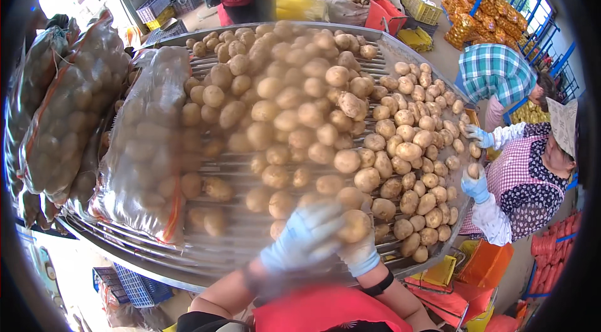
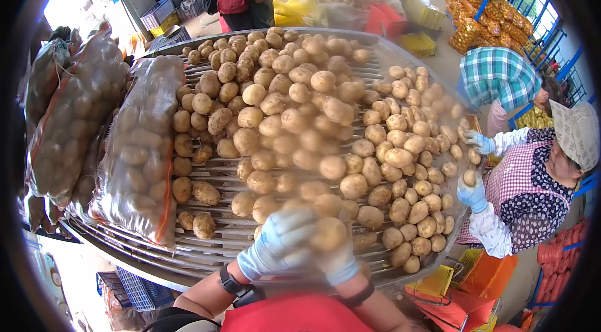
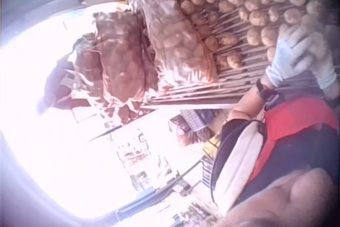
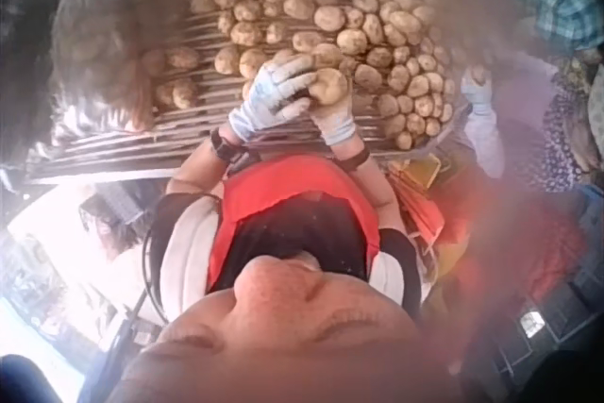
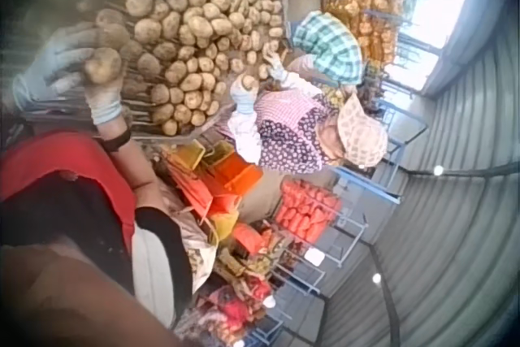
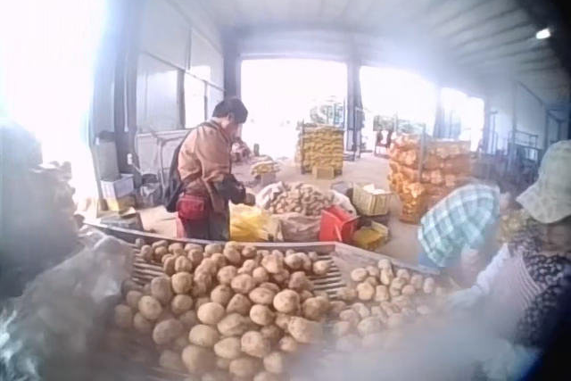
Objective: Sorting harvested potatoes on a metal sorting table in a large storage facility.
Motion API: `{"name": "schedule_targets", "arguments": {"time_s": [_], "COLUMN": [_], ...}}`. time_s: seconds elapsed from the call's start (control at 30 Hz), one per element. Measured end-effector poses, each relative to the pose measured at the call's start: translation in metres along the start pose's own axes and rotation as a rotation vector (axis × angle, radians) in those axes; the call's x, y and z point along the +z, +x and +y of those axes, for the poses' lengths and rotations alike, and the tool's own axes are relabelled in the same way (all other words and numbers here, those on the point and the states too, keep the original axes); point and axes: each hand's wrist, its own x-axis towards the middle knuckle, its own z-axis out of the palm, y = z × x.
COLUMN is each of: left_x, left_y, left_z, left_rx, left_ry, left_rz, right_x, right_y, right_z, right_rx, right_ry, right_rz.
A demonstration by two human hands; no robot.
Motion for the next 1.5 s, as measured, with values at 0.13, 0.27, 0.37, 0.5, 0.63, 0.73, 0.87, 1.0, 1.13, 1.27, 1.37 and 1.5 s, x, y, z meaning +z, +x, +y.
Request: {"name": "schedule_targets", "arguments": {"time_s": [0.13,0.27,0.37,0.5,0.63,0.73,0.87,1.0,1.13,1.27,1.37,1.5], "left_x": [-0.038,-0.068,-0.069,-0.072,-0.062,-0.032,0.016,0.057,0.102,0.116,0.12,0.121], "left_y": [-0.028,-0.013,-0.012,-0.036,-0.041,-0.016,0.012,0.035,0.047,0.065,0.065,0.046], "left_z": [-0.13,-0.182,-0.196,-0.189,-0.121,-0.072,-0.023,0.016,0.023,0.03,0.019,-0.001], "left_rx": [-0.429,-0.803,-0.905,-0.713,-0.575,-0.712,-0.688,-0.704,-1.057,-1.073,-1.069,-0.979], "left_ry": [0.589,0.677,0.699,0.402,-1.36,-1.664,-0.564,-1.125,-1.831,-1.504,-1.385,-1.241], "left_rz": [0.461,0.309,0.265,0.508,0.662,0.657,0.285,0.043,0.087,-0.023,-0.067,-0.166], "right_x": [0.01,0.049,0.054,0.046,0.04,0.029,0.044,0.058,0.068,0.088,0.087,-0.017], "right_y": [-0.016,-0.007,-0.007,-0.012,-0.023,-0.037,-0.046,-0.076,-0.139,-0.21,-0.265,-0.342], "right_z": [0.004,0.02,0.02,0.015,0.008,0.003,0.013,0.024,0.028,0.033,0.037,-0.052], "right_rx": [-0.22,-0.225,-0.237,-0.272,-0.336,-0.385,-0.363,-0.553,-0.96,-1.266,-1.183,-1.656], "right_ry": [0.027,-0.052,-0.227,-0.185,-0.353,-0.423,-0.257,-0.453,-0.826,-1.027,-0.359,-0.473], "right_rz": [0.209,0.209,0.311,0.245,0.245,0.283,0.128,0.127,0.362,0.178,-0.101,0.192]}}
